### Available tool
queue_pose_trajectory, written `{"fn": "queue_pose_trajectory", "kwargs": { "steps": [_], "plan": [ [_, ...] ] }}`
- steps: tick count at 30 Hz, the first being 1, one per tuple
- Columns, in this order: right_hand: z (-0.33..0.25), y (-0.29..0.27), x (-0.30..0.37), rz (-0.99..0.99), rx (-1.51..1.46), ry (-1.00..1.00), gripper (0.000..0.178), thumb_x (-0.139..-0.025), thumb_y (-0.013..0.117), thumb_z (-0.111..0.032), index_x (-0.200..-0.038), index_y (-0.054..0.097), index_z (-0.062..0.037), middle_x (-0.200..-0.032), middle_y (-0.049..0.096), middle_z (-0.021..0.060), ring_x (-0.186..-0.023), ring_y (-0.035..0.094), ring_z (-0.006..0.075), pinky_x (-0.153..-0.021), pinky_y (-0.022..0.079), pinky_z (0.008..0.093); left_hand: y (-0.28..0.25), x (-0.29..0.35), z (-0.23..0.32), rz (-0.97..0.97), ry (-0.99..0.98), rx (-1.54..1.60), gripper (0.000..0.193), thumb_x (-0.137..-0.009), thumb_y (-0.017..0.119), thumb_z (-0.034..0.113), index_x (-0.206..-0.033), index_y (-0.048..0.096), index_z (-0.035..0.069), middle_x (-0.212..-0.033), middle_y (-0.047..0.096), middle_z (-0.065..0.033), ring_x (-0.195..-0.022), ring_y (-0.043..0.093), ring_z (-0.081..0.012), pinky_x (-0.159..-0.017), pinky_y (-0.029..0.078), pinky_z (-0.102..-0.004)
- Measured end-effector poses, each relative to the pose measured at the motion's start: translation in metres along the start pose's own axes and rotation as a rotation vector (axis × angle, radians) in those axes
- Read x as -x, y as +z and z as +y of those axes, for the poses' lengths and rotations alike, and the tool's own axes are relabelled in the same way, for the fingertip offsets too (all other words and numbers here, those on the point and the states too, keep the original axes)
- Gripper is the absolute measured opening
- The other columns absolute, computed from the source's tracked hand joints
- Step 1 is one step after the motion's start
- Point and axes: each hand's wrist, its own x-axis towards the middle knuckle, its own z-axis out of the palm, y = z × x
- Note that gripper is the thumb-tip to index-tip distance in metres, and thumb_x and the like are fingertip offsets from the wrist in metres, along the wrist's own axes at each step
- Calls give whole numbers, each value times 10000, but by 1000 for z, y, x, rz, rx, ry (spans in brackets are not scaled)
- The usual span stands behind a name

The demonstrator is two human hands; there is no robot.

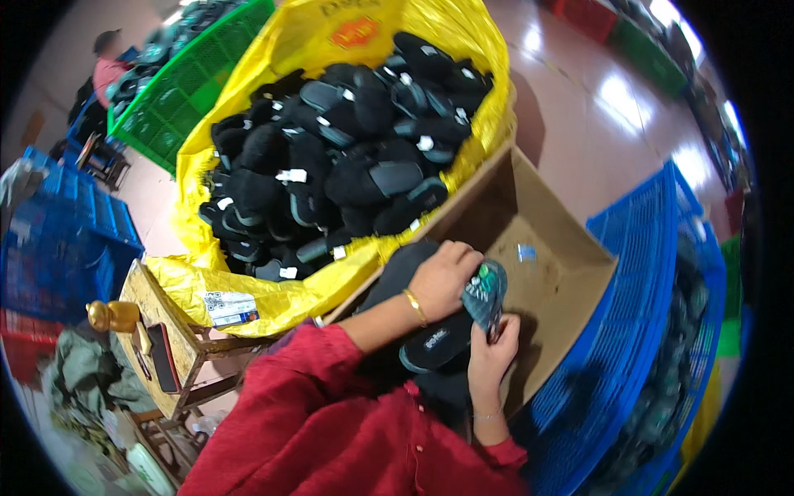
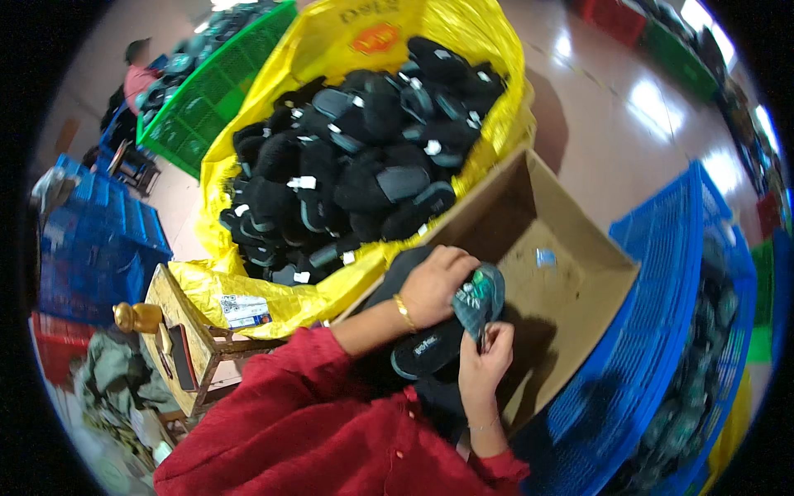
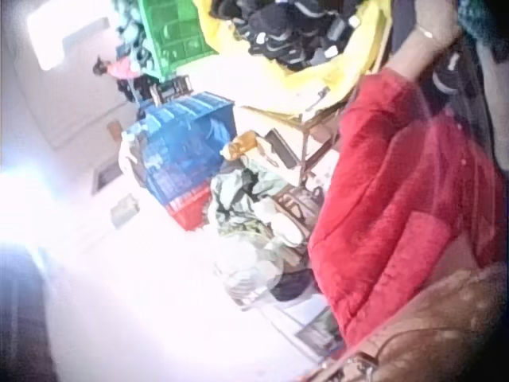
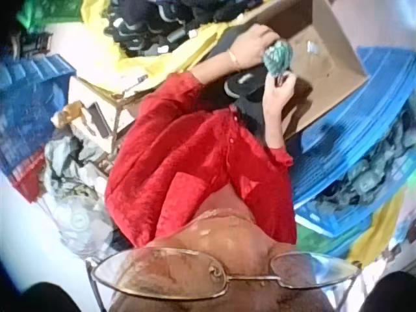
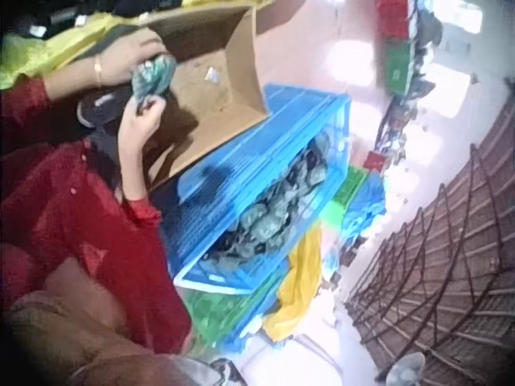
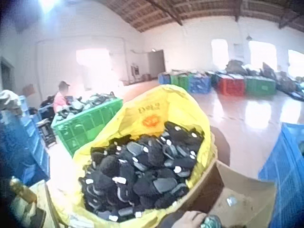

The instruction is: The person sits on the floor and repeatedly picks up black slippers from a yellow sack. Using a small knife, they trim loose threads and excess material from the slippers' edges and then place them into a cardboard box.

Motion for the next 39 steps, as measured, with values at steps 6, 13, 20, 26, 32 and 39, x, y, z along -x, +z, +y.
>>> {"fn": "queue_pose_trajectory", "kwargs": {
  "steps": [6, 13, 20, 26, 32, 39],
  "plan": [
    [-14, -6, 48, -399, -288, 33, 186, -840, 638, 24, -994, 547, -27, -752, 522, -19, -629, 461, 25, -554, 381, 187, -29, 19, 5, -7, 135, -72, 115, -722, 608, 115, -817, 547, 92, -754, 504, -70, -727, 553, -271, -577, 478, -358],
    [-18, -45, 6, -105, 13, 96, 340, -891, 635, -177, -1152, 566, 29, -819, 636, 50, -716, 567, 84, -665, 478, 246, -48, 49, 26, -95, 445, -46, 205, -705, 638, 151, -901, 589, 118, -831, 544, -28, -699, 547, -179, -537, 434, -279],
    [5, -42, 12, -173, 51, 278, 252, -816, 743, -186, -869, 614, 23, -717, 612, 5, -666, 522, 42, -619, 461, 237, -58, 77, 29, -123, 432, -13, 208, -652, 668, 108, -852, 645, 57, -803, 555, -66, -706, 593, -241, -568, 484, -315],
    [34, -49, 16, -4, 57, 297, 246, -932, 623, -225, -914, 589, 18, -760, 546, -23, -695, 445, 45, -632, 400, 212, -83, 100, 24, -64, -214, 89, 245, -679, 678, -57, -897, 611, 34, -777, 582, -103, -664, 582, -279, -585, 487, -336],
    [43, -53, 31, -86, 24, 314, 379, -1008, 468, -309, -1040, 603, 45, -810, 562, 5, -777, 486, 84, -727, 426, 252, -64, 112, 38, -684, 292, 29, 363, -784, 546, 113, -1120, 614, -5, -1186, 575, -135, -1154, 521, -295, -999, 423, -393],
    [33, -48, 27, -88, 168, 229, 408, -1033, 382, -321, -997, 566, 41, -773, 532, 51, -732, 474, 122, -695, 414, 273, -9, 79, 38, -662, 334, 248, 492, -926, 446, 150, -1417, 427, 121, -1465, 407, -118, -1360, 383, -269, -1157, 261, -409]
  ]
}}
